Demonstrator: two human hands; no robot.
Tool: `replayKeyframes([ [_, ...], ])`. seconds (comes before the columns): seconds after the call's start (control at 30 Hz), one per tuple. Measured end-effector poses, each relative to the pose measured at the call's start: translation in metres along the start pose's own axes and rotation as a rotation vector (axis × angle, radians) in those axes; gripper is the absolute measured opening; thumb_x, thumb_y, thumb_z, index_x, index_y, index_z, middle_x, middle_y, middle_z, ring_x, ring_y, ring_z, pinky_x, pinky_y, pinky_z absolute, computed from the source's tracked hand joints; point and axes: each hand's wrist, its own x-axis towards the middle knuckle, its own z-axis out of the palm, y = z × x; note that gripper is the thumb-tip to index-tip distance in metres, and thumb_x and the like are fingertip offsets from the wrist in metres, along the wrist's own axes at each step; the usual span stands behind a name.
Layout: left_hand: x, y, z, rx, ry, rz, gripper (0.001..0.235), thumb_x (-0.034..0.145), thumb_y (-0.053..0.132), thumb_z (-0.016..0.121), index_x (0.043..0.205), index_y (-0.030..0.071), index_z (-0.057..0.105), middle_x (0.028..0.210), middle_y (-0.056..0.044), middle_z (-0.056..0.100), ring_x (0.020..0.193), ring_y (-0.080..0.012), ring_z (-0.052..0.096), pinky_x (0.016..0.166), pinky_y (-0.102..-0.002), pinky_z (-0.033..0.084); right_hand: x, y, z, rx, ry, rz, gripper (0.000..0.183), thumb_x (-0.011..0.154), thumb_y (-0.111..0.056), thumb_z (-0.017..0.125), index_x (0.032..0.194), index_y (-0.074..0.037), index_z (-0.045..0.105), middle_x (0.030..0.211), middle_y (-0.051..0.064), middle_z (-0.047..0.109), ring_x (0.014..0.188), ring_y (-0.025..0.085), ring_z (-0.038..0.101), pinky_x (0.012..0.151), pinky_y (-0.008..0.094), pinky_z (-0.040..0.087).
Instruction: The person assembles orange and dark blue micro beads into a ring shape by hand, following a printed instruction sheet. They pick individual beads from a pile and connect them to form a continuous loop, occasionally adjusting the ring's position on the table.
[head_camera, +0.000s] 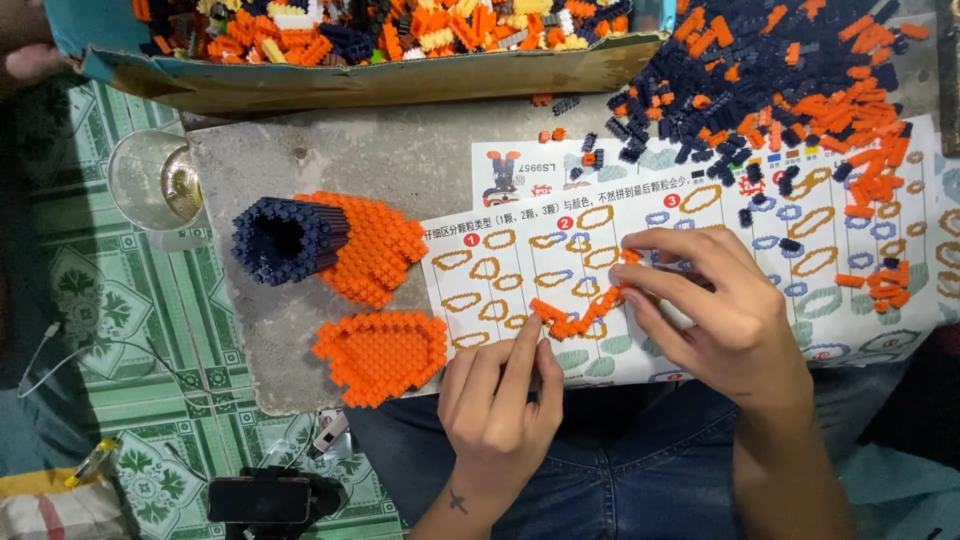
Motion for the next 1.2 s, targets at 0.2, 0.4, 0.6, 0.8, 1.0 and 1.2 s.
replayKeyframes([
  [0.2, -0.002, -0.001, 0.001, -0.004, 0.011, -0.001, 0.032, 0.086, -0.005, 0.087, 0.119, -0.005, 0.085, 0.090, -0.006, 0.075, 0.074, -0.0166, 0.063, 0.069, -0.030, 0.054, 0.004, -0.006, -0.002, 0.008, 0.009, 0.004, 0.033, 0.080, 0.004, 0.090, 0.112, 0.002, 0.086, 0.131, 0.020, 0.079, 0.103, 0.028, 0.070, 0.085, 0.036, 0.057],
  [0.4, 0.001, 0.001, 0.001, -0.011, 0.009, -0.008, 0.031, 0.085, -0.006, 0.088, 0.116, -0.006, 0.086, 0.087, -0.006, 0.074, 0.072, -0.0168, 0.062, 0.067, -0.031, 0.054, 0.003, -0.005, -0.003, 0.010, 0.009, 0.009, 0.033, 0.079, 0.005, 0.090, 0.112, 0.002, 0.086, 0.127, 0.018, 0.080, 0.108, 0.029, 0.071, 0.090, 0.037, 0.059],
  [0.6, 0.005, 0.006, -0.005, 0.036, 0.005, -0.011, 0.035, 0.089, 0.012, 0.096, 0.119, -0.001, 0.085, 0.120, -0.012, 0.079, 0.077, -0.0191, 0.064, 0.074, -0.032, 0.056, 0.005, -0.007, -0.007, 0.036, -0.002, 0.024, 0.031, 0.083, 0.004, 0.088, 0.113, 0.000, 0.085, 0.128, 0.017, 0.078, 0.102, 0.027, 0.069, 0.084, 0.035, 0.056],
  [0.8, -0.002, 0.006, 0.004, 0.105, -0.002, -0.005, 0.043, 0.086, 0.018, 0.100, 0.123, 0.002, 0.085, 0.130, -0.010, 0.081, 0.078, -0.0180, 0.062, 0.076, -0.032, 0.054, 0.002, -0.009, -0.031, 0.067, 0.023, 0.043, 0.029, 0.083, 0.006, 0.086, 0.112, 0.005, 0.083, 0.127, 0.020, 0.078, 0.104, 0.027, 0.077, 0.085, 0.033, 0.062],
  [1.0, -0.005, 0.004, 0.009, 0.102, 0.013, -0.006, 0.041, 0.084, 0.015, 0.099, 0.121, 0.001, 0.087, 0.128, -0.012, 0.083, 0.082, -0.0171, 0.063, 0.077, -0.031, 0.055, -0.036, 0.033, -0.079, -0.309, 0.260, 0.178, 0.024, 0.098, 0.026, 0.085, 0.120, 0.017, 0.086, 0.124, 0.027, 0.080, 0.100, 0.034, 0.072, 0.091, 0.042, 0.057],
  [1.2, -0.003, 0.005, 0.007, 0.102, 0.009, 0.002, 0.040, 0.083, 0.015, 0.098, 0.119, 0.000, 0.087, 0.128, -0.010, 0.084, 0.082, -0.0178, 0.066, 0.079, -0.032, 0.056, -0.056, 0.062, -0.085, -0.475, 0.235, 0.294, 0.025, 0.105, 0.019, 0.090, 0.130, 0.014, 0.089, 0.133, 0.024, 0.079, 0.109, 0.034, 0.073, 0.097, 0.043, 0.059],
])
